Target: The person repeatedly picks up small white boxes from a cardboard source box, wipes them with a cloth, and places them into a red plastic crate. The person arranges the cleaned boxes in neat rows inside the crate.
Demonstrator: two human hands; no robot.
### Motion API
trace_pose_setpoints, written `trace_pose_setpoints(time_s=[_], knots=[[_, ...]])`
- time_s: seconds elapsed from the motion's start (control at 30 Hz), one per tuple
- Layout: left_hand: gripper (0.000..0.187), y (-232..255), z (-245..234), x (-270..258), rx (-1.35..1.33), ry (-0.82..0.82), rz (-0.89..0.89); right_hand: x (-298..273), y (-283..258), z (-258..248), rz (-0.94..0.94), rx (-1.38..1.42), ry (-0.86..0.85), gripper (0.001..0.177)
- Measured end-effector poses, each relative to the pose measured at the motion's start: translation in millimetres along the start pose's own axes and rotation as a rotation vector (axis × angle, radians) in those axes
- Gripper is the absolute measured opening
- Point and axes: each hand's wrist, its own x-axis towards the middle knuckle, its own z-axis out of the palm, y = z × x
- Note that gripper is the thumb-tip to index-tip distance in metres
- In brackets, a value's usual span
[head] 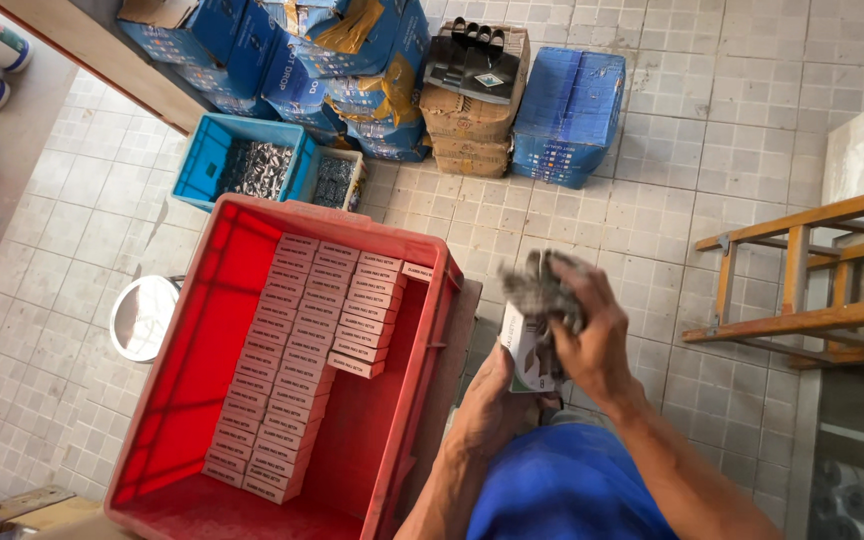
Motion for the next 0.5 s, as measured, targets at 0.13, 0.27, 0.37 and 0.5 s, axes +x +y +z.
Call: trace_pose_setpoints(time_s=[0.13,0.27,0.37,0.5], knots=[[0.045,3.2,-5.3,-0.9,-0.055,0.016,0.026,-0.9,-24.3,-5.7,-0.11,0.008,0.015,0.051],[0.048,0.0,-25.5,-1.1,0.727,0.152,0.25,6.6,-14.5,-1.3,-0.252,-0.001,-0.178,0.057],[0.048,21.4,-5.3,-13.5,0.12,0.112,0.131,27.6,-20.5,5.5,0.041,0.213,-0.253,0.045],[0.044,24.4,-18.5,-25.5,0.119,0.321,0.378,17.7,-38.5,33.9,0.174,0.668,-0.336,0.065]])
